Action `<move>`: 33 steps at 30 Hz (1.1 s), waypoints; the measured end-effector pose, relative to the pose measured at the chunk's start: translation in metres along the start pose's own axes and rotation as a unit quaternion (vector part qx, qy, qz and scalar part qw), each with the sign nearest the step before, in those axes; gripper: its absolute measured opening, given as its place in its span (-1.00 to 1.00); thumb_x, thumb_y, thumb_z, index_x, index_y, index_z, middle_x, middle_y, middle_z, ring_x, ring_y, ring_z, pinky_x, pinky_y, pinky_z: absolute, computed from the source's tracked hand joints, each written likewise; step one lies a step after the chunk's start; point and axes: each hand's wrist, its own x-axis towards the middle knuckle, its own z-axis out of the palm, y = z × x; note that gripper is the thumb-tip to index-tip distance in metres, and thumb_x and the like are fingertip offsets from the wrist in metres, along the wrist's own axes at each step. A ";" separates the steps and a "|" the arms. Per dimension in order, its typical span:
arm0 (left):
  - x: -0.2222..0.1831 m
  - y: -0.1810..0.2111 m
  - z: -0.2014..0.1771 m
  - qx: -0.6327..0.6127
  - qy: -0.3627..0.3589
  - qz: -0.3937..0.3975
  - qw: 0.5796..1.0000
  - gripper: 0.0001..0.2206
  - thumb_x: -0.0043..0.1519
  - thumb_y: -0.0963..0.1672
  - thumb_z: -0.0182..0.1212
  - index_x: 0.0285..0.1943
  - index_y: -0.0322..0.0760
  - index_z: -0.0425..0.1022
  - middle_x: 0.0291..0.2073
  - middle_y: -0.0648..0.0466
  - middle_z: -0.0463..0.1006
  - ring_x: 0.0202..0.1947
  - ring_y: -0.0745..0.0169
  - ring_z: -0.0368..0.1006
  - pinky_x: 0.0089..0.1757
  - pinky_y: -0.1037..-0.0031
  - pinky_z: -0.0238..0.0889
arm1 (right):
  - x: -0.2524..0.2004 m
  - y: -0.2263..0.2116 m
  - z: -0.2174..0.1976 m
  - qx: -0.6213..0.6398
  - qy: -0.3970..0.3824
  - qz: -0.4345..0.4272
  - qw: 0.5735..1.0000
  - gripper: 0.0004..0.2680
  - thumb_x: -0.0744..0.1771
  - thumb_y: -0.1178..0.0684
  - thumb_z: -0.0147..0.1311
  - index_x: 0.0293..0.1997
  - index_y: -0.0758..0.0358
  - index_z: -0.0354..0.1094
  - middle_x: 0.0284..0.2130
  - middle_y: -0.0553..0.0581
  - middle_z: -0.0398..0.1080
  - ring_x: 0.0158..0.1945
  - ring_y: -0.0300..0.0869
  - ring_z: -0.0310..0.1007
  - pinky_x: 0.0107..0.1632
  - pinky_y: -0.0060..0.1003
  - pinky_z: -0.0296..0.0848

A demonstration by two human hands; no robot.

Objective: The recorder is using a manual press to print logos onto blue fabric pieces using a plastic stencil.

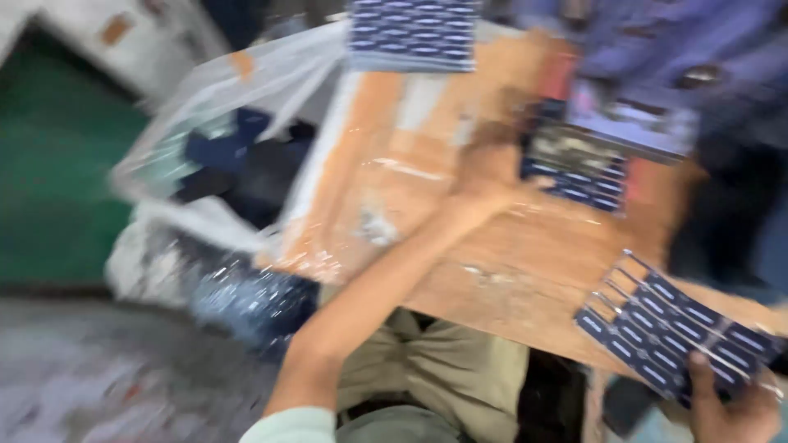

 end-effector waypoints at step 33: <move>-0.120 -0.058 -0.129 0.127 0.070 -0.050 0.988 -0.04 -0.04 0.06 0.47 0.53 -0.40 0.11 0.40 -0.27 0.23 0.42 -0.27 0.07 0.31 -0.05 -0.09 | 0.007 -0.174 0.136 -0.272 -0.179 -0.303 0.896 -0.39 0.35 -0.32 -0.07 0.39 0.50 0.11 0.41 0.41 0.03 0.46 0.26 -0.03 0.43 0.16 -0.08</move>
